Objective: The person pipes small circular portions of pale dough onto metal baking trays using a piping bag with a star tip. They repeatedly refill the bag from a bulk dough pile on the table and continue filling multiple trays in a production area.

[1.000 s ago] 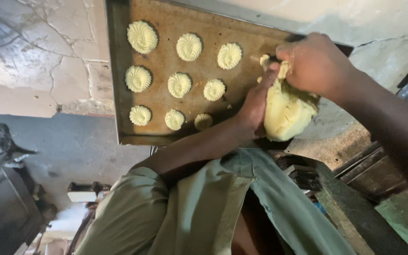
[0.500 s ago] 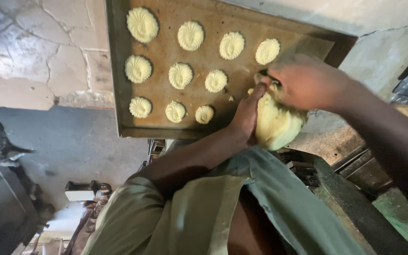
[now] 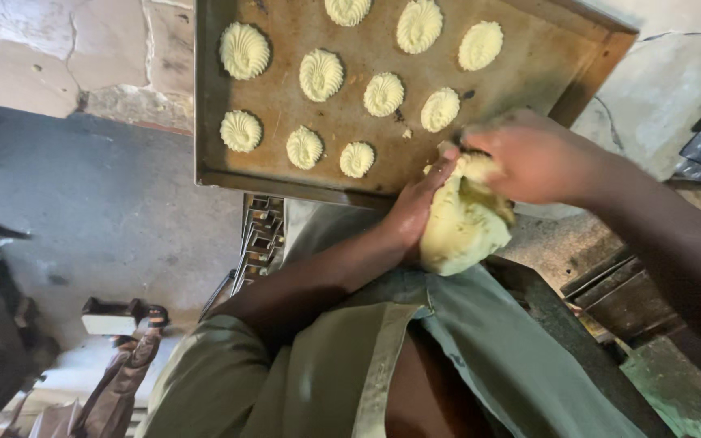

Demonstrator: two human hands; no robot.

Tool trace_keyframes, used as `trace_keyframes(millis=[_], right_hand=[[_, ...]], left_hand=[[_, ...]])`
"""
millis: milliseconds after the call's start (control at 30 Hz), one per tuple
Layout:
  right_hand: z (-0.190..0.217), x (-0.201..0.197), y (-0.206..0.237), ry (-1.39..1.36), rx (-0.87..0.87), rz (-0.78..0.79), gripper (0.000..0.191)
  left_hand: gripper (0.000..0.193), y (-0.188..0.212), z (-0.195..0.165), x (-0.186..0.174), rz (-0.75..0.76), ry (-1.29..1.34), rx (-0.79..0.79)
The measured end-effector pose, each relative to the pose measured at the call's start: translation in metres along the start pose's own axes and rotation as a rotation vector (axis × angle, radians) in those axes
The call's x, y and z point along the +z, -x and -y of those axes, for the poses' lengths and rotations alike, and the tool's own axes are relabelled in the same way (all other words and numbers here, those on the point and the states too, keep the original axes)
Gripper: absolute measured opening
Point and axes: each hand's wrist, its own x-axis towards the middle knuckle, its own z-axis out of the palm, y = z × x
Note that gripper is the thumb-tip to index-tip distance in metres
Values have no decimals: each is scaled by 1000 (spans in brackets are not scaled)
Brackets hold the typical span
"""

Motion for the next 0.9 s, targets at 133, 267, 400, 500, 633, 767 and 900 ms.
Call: trace_keyframes(millis=[133, 267, 400, 500, 633, 767, 900], right_hand=[[11, 11, 14, -117, 47, -77, 30], [15, 21, 2, -138, 143, 243, 40], [16, 29, -15, -69, 246, 304, 23], [21, 50, -22, 48, 16, -123, 15], [30, 86, -27, 102, 112, -124, 17], [43, 89, -18, 145, 148, -146, 27], [51, 61, 43, -11, -5, -118, 53]], left_hand=[[56, -8, 18, -18, 83, 214, -35], [48, -8, 34, -32, -27, 144, 38], [50, -1, 37, -39, -71, 160, 77], [51, 3, 37, -38, -44, 326, 29], [47, 7, 44, -37, 24, 299, 185], [45, 20, 53, -46, 11, 213, 246], [41, 33, 55, -51, 42, 65, 211]])
